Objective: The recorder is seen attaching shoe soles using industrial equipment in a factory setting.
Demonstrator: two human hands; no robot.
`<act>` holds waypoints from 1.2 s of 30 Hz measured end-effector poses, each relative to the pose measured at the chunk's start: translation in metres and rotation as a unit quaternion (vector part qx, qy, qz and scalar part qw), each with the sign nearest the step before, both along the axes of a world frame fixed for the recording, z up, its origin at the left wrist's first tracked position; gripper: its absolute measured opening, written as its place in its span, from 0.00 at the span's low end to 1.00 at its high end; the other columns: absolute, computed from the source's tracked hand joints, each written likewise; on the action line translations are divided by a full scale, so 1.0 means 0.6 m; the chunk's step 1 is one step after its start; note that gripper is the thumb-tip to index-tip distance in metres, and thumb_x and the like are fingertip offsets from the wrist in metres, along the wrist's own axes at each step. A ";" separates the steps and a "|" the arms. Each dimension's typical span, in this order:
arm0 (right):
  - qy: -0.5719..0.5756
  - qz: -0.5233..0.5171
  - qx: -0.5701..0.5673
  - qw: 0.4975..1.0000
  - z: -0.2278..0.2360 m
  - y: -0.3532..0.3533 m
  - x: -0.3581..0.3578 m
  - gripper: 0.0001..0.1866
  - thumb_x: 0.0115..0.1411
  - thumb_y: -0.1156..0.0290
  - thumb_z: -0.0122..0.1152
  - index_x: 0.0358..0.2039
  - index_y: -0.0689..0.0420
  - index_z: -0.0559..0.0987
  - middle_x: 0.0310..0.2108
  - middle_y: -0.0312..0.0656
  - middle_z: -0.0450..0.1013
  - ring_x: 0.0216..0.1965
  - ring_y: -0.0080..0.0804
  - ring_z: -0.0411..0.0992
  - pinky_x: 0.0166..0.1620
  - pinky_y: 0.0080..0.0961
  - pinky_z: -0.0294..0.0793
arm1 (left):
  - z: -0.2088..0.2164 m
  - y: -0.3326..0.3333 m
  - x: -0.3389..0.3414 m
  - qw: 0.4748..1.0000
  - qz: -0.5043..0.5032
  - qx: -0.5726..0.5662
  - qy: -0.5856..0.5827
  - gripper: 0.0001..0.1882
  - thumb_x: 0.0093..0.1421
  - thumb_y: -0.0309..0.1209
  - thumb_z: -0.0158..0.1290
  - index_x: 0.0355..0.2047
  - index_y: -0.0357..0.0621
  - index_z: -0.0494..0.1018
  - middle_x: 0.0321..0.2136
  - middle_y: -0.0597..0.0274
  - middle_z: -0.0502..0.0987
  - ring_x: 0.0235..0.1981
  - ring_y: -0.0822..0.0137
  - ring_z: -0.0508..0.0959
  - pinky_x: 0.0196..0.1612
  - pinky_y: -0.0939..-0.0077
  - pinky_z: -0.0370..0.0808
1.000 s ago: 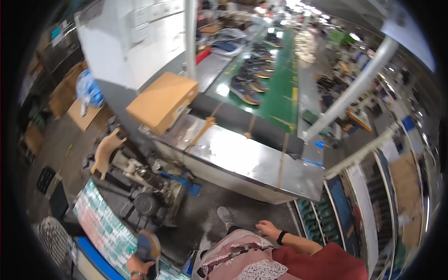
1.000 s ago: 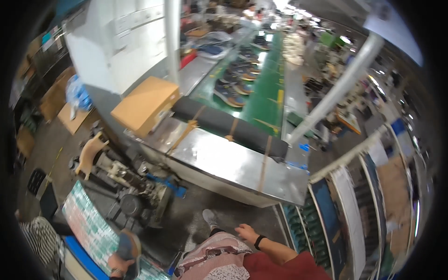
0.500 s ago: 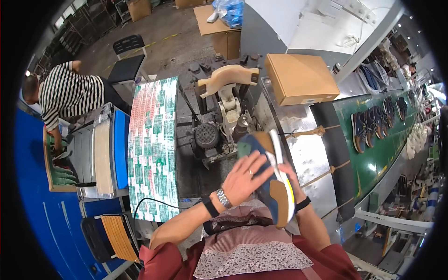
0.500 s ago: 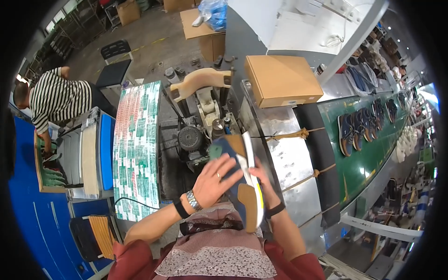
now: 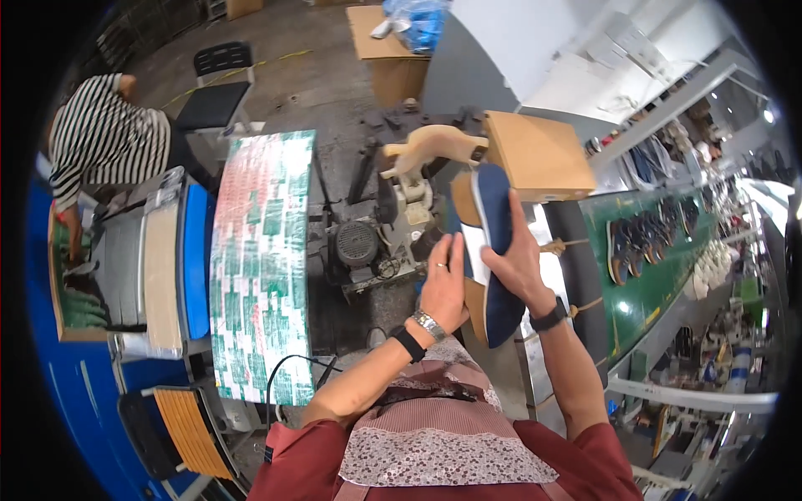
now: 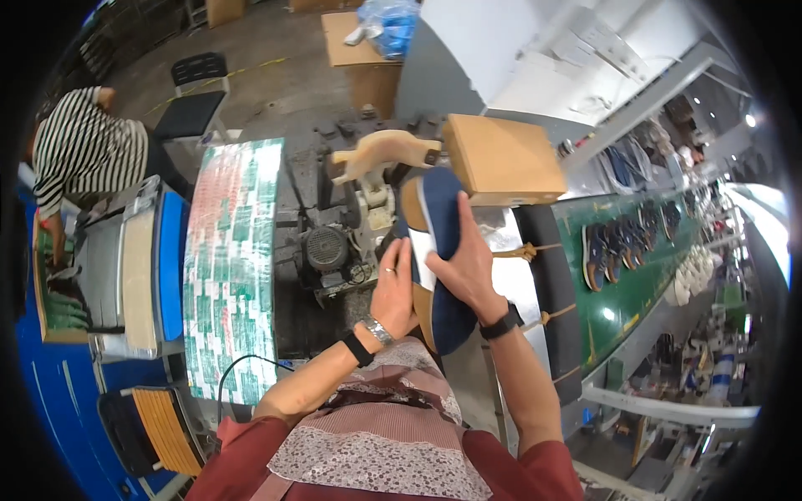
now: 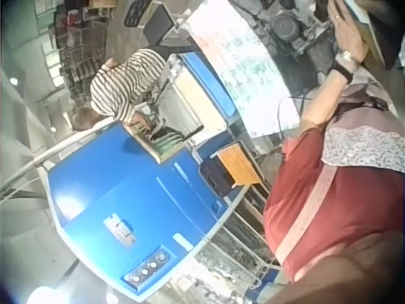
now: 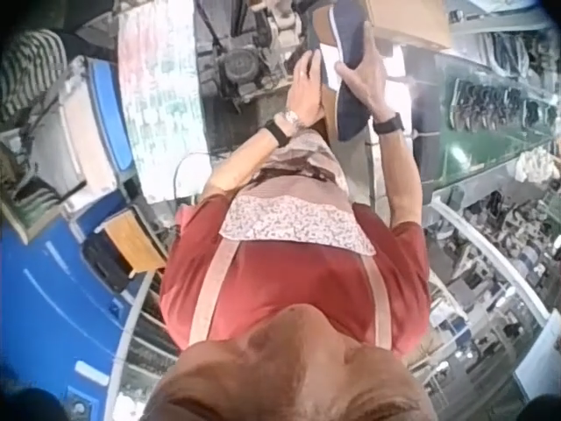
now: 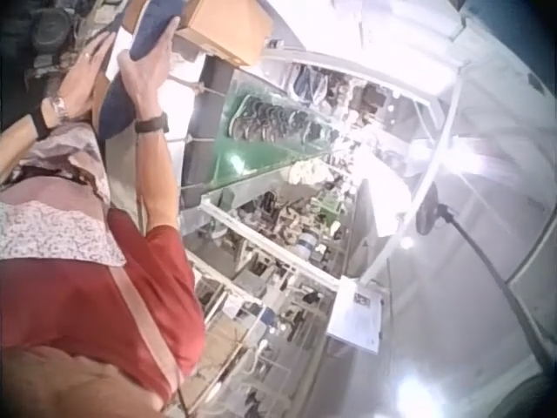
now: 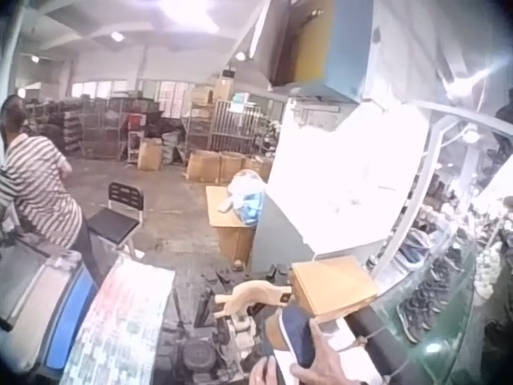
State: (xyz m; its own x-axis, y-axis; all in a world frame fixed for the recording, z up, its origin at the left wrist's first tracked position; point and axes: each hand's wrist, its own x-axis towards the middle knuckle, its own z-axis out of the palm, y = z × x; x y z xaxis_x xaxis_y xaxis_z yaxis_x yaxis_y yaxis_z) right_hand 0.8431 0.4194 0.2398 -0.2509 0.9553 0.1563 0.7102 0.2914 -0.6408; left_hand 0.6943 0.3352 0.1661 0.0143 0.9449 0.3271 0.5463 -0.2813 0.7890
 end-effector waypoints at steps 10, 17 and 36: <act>-0.153 0.043 0.050 0.986 0.048 -0.006 -0.019 0.57 0.46 0.51 0.70 0.71 0.62 0.55 0.41 0.63 0.73 0.34 0.62 0.77 0.38 0.49 0.79 | -0.079 -0.005 0.026 0.969 -0.056 -0.029 -0.239 0.54 0.51 0.23 0.58 0.74 0.31 0.39 0.68 0.46 0.54 0.70 0.53 0.56 0.70 0.62 0.58; -0.095 0.015 0.070 0.993 0.005 -0.058 0.022 0.61 0.44 0.56 0.68 0.74 0.63 0.47 0.40 0.64 0.70 0.28 0.59 0.76 0.33 0.47 0.78 | -0.107 -0.022 0.010 0.900 -0.029 -0.195 -0.390 0.37 0.65 0.34 0.55 0.71 0.41 0.55 0.68 0.54 0.60 0.66 0.56 0.65 0.65 0.59 0.66; 0.010 -0.046 0.039 0.998 0.021 -0.203 0.057 0.58 0.56 0.49 0.65 0.77 0.52 0.40 0.53 0.61 0.68 0.41 0.63 0.76 0.43 0.48 0.79 | -0.072 -0.079 0.083 0.677 0.003 -0.360 -0.641 0.41 0.66 0.63 0.49 0.65 0.42 0.64 0.62 0.53 0.71 0.59 0.57 0.73 0.61 0.58 0.72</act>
State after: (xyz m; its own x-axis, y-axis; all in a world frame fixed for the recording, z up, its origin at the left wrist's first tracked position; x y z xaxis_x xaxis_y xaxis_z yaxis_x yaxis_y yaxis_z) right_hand 0.8776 0.2979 0.2526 -0.1578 0.9591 0.2348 0.7232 0.2742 -0.6339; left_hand 0.7444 0.2876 0.1230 0.1502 0.8643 -0.4800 -0.7192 0.4286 0.5468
